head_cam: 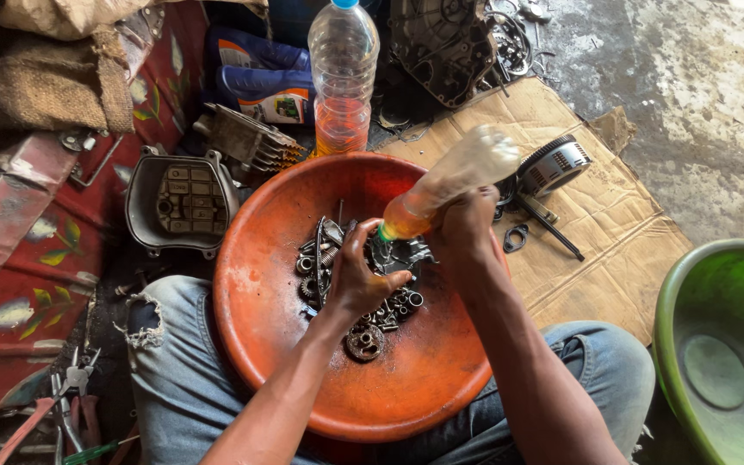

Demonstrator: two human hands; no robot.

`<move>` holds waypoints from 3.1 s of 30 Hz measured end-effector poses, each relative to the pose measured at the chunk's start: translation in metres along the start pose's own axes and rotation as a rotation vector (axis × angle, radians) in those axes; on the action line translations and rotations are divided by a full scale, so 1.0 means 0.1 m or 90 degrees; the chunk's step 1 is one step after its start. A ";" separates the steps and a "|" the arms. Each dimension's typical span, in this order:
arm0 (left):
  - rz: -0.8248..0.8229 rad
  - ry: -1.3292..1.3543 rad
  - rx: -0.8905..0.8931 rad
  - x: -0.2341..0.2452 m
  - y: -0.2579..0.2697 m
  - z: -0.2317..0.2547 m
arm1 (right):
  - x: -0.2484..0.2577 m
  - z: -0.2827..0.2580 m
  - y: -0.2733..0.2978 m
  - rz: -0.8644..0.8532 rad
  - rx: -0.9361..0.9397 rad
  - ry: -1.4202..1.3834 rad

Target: The person sits on the floor and cleans various small mechanical parts, including gears and screws, inside a red plastic basin. They pick up individual parts, rub them with their fingers, and pour a liquid from a plastic bottle onto them to remove grease and grime.

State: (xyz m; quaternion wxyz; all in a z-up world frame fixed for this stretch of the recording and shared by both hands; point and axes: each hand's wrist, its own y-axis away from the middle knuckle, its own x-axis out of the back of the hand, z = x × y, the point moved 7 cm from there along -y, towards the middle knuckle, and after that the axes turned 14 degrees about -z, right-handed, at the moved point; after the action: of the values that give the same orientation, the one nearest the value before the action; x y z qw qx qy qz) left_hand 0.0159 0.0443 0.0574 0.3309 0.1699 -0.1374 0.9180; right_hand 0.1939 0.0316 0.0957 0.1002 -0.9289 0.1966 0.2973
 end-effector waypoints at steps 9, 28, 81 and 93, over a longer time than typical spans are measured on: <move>0.039 -0.106 0.030 0.09 0.03 0.01 | 0.10 0.07 -0.07 0.039 -0.021 0.035; -0.012 0.133 0.096 0.09 0.01 -0.22 | 0.15 0.00 -0.07 0.019 0.041 0.169; -0.017 -0.185 0.036 0.98 -0.14 0.26 | 0.36 1.28 -1.38 0.242 -0.394 -0.285; -0.192 -0.264 0.038 0.79 -0.34 0.22 | 0.39 0.67 -0.33 -0.229 -0.439 0.508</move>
State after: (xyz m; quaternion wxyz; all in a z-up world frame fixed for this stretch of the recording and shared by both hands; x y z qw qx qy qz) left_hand -0.0137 0.1060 0.1134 0.4239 0.3830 -0.1485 0.8072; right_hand 0.2026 0.0693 0.0209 -0.2427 -0.9673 -0.0513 -0.0521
